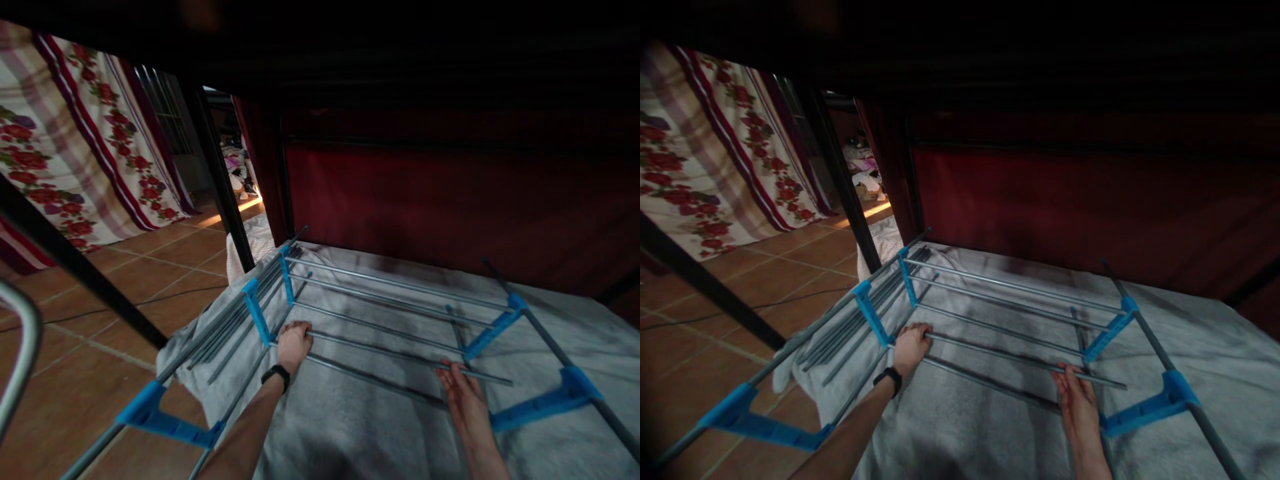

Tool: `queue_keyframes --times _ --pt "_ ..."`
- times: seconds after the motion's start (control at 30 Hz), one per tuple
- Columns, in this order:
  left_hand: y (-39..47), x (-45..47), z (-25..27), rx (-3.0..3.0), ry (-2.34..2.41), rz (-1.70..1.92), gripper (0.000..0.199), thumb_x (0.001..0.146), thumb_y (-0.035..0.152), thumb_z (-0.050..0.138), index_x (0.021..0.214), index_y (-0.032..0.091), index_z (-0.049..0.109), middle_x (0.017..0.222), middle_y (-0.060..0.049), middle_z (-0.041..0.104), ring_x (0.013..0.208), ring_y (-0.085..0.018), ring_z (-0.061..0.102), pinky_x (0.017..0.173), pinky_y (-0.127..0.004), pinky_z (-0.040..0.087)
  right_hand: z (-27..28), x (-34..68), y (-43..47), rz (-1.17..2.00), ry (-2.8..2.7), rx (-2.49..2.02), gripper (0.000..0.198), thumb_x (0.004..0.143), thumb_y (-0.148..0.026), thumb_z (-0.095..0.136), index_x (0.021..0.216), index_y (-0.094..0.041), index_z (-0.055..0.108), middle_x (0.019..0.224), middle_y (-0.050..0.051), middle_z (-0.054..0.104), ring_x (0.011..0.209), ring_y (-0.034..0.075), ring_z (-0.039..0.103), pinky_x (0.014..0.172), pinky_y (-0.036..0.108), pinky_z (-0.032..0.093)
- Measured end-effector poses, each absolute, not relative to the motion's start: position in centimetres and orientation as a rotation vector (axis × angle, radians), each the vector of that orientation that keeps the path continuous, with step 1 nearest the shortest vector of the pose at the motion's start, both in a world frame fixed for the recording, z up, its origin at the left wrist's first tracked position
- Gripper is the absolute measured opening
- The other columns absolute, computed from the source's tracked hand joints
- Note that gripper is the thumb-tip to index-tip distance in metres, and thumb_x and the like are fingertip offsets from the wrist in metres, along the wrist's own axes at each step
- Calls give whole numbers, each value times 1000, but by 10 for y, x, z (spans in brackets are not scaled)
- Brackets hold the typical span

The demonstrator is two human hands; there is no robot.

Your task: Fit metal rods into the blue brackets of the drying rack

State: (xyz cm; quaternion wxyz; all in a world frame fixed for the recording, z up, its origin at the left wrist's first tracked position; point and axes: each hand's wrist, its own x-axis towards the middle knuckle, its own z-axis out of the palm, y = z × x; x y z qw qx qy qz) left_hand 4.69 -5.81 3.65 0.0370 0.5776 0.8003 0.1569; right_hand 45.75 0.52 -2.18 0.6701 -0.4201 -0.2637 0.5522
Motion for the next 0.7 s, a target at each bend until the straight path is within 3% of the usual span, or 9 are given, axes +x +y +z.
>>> queue_keyframes --times 0.7 --pt "-57 46 28 1851 2481 396 25 87 21 50 102 22 70 103 -8 71 107 -23 60 97 -35 37 -14 452 3 1191 -545 -874 30 59 -27 88 76 -19 64 78 -3 69 77 12 68 79 28 59"
